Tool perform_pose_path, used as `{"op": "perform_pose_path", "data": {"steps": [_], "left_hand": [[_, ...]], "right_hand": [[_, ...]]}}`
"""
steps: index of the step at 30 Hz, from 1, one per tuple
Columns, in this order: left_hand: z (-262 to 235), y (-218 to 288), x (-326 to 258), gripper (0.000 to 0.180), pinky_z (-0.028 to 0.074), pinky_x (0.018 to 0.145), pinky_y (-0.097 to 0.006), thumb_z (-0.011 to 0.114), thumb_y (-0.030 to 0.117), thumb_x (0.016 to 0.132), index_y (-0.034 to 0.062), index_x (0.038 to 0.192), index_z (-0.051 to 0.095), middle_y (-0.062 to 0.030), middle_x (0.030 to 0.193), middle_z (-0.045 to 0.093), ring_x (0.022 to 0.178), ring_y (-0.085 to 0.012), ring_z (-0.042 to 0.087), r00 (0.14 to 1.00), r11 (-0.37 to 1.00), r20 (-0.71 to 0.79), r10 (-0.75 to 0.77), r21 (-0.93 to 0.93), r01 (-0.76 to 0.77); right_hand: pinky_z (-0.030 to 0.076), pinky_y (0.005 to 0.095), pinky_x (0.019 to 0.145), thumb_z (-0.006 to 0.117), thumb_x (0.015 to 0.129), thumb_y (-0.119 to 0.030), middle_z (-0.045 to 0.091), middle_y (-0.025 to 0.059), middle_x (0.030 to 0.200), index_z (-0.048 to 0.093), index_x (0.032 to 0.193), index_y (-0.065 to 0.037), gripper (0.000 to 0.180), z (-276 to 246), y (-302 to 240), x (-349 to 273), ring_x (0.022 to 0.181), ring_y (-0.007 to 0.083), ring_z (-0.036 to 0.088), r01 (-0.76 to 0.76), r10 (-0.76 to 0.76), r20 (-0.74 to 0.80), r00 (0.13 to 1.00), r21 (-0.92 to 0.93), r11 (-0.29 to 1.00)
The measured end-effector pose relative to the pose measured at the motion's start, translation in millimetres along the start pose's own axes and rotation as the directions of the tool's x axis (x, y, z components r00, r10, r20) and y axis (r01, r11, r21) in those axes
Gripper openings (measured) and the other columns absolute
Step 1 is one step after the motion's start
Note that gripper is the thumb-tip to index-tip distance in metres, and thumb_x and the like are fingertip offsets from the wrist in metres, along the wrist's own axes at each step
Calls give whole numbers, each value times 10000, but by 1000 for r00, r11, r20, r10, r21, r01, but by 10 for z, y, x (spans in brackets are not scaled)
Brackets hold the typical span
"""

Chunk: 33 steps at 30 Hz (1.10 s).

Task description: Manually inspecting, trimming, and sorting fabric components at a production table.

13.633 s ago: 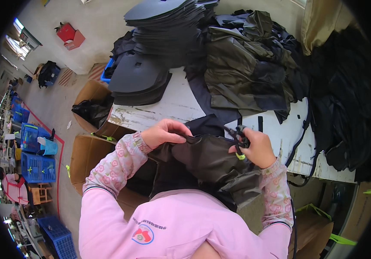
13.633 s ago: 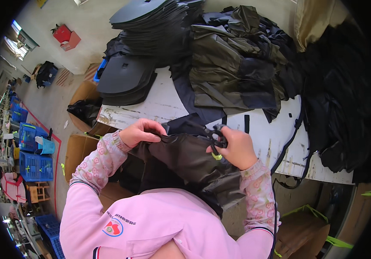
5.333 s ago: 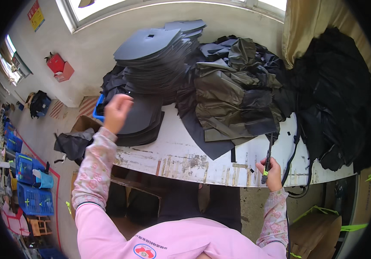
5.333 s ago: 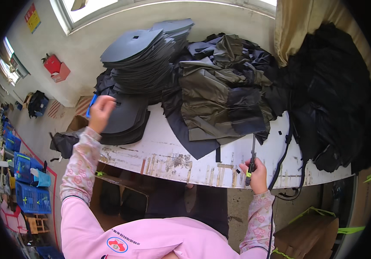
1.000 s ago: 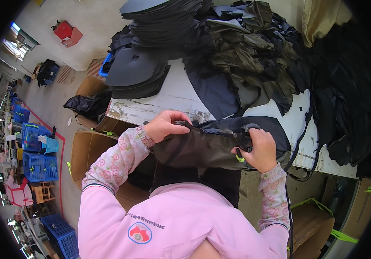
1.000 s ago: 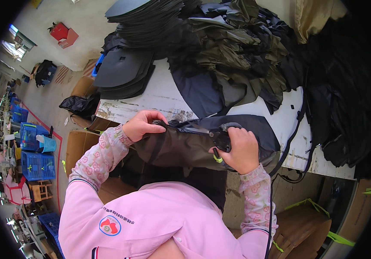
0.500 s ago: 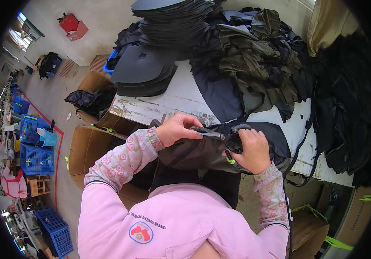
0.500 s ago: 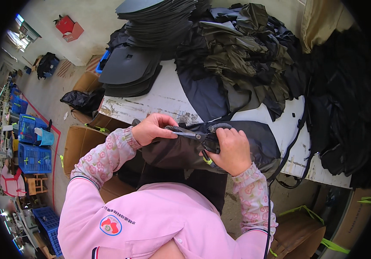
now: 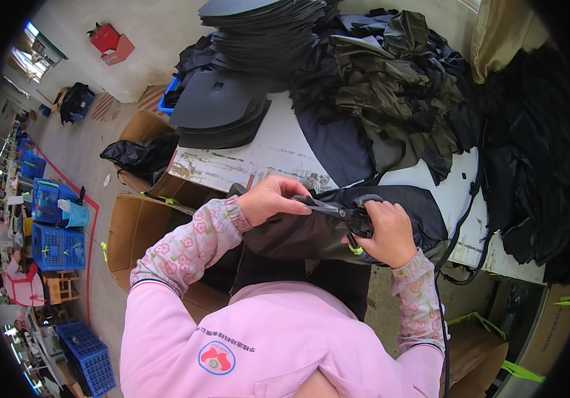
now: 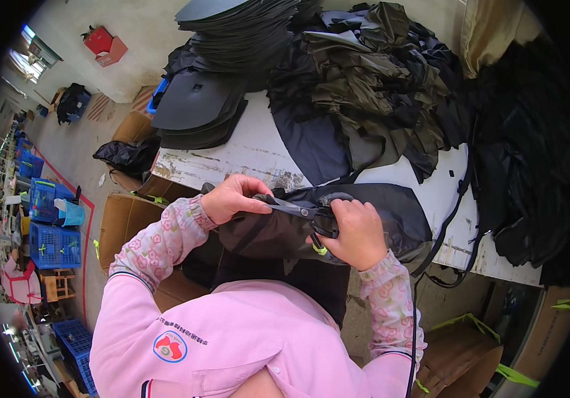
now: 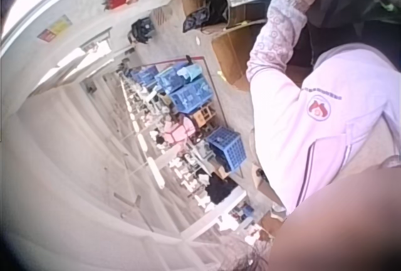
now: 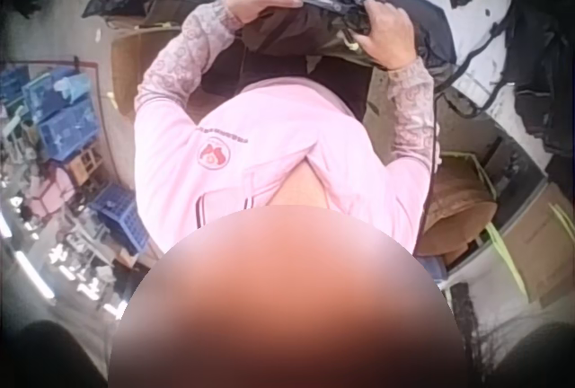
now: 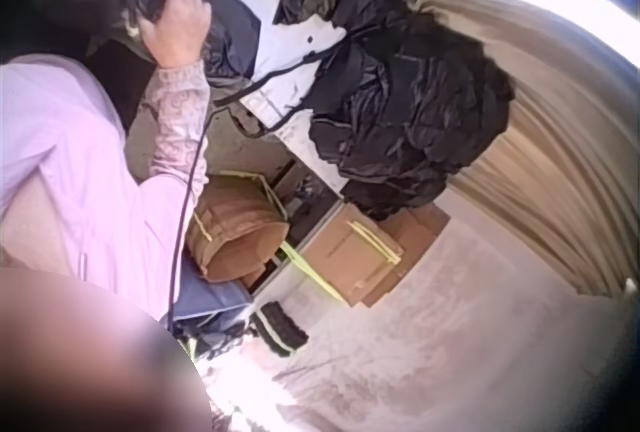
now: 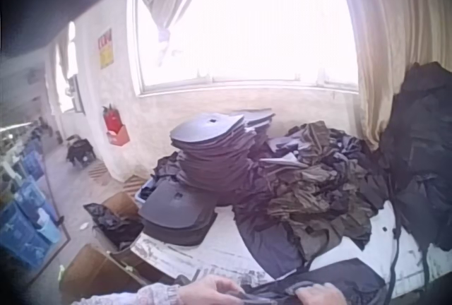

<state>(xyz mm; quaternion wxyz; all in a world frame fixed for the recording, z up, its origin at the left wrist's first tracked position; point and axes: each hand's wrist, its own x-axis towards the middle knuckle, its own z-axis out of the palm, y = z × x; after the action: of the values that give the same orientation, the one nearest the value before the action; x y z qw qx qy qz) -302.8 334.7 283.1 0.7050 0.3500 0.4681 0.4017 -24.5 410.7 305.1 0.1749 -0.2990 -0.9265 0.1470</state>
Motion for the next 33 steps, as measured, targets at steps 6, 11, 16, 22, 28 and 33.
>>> {"op": "perform_pose_path", "data": {"steps": [6,11,16,22,28,33], "left_hand": [[40,33,-25,185,511,757,-196,717,0,819,-8,995,663,-27,915,678,808,-70,635,1000,1000,9,3,5,-3],[55,52,-38,172,510,756,-197,718,9,822,-2,986,667,-24,909,678,805,-69,633,1000,1000,14,0,7,0],[59,67,-48,186,510,756,-201,726,20,822,4,1000,673,-20,912,678,806,-69,630,1000,998,3,18,54,-18],[-5,43,-15,205,513,787,-228,731,21,814,2,1009,673,-31,924,682,828,-91,637,998,996,-33,-52,-70,49],[5,36,11,229,516,794,-244,742,1,798,-6,1016,675,-44,928,684,830,-115,647,993,975,-43,-105,-200,95],[28,42,12,230,521,788,-251,744,4,800,-7,1018,671,-51,932,686,828,-120,652,993,970,-37,-115,-220,105]], "right_hand": [[434,397,651,849,609,-458,610,86,725,587,833,-72,518,13,-6,8,715,291,604,-14,14,6,1000,-16,1000],[470,410,613,851,619,-451,621,87,677,585,771,-80,481,62,33,-50,654,313,614,-62,61,53,997,22,998],[482,411,600,854,619,-453,627,75,666,584,775,-81,485,89,69,-107,640,310,617,-97,95,54,994,21,995],[417,397,641,839,634,-416,613,74,717,582,840,-73,475,5,43,-104,689,288,592,-55,43,-102,994,-118,991],[379,389,682,821,658,-359,576,70,776,584,887,-73,436,20,52,-143,752,267,555,-65,29,-171,985,-206,976],[379,384,691,811,674,-297,568,64,778,583,883,-79,378,14,66,-146,759,257,551,-83,45,-161,986,-239,967]]}}
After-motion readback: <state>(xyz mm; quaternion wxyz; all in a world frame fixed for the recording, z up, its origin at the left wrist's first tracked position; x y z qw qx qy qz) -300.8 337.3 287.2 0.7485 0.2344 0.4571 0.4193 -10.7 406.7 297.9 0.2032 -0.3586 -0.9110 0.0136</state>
